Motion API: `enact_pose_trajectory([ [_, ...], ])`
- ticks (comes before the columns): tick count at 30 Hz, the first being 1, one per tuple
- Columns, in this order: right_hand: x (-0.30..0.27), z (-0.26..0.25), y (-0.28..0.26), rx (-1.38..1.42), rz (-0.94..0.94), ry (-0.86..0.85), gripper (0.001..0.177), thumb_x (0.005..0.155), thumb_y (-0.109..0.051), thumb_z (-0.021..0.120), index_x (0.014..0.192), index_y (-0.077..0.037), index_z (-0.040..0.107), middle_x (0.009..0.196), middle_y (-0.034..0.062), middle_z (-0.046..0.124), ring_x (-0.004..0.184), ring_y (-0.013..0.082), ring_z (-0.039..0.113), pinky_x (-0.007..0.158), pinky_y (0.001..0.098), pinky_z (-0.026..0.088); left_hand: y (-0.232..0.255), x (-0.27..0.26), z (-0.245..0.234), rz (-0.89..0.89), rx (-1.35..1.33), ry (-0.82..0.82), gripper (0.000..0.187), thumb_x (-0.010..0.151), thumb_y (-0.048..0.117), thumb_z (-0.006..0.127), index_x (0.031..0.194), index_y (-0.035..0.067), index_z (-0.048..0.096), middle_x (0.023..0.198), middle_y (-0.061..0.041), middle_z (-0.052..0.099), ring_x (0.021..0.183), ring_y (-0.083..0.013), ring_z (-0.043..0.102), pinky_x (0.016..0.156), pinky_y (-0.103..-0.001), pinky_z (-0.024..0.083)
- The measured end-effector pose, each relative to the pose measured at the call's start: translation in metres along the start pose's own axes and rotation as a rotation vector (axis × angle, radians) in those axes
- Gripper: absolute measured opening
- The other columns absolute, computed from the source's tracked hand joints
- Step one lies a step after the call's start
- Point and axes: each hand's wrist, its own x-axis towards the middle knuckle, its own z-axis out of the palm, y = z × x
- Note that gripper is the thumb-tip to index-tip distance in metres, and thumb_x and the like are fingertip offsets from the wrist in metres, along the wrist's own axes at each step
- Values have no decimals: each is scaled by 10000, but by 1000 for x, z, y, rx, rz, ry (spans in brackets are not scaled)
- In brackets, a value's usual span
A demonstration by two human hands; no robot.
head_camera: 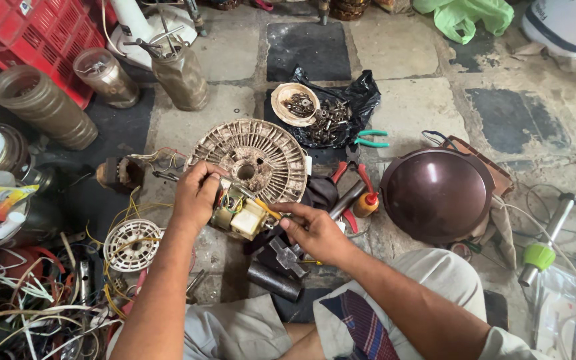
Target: The person sits on the floor and uses a screwdriver to adjust components on a small electrical motor. They repeatedly tighten and loosen screws on the motor housing while holding the device steady with their other hand.
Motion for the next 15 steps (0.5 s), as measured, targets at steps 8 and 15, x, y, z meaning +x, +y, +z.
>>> enact_pose_trajectory([
  [8, 8, -7, -10, 118, 163, -75, 445, 1028, -285, 569, 1449, -144, 598, 633, -51, 545, 516, 35, 454, 479, 229, 407, -2, 3, -2, 118, 67, 9, 122, 934, 67, 567, 940, 43, 686, 948, -65, 737, 892, -162, 678, 837, -309, 530],
  [15, 14, -17, -5, 299, 187, -172, 462, 1044, -304, 567, 1465, -112, 579, 671, 14, 553, 486, 57, 441, 436, 219, 373, -6, 3, -2, 129, 46, 0, 117, 932, 58, 569, 935, 34, 683, 943, -72, 735, 885, -161, 674, 836, -309, 533],
])
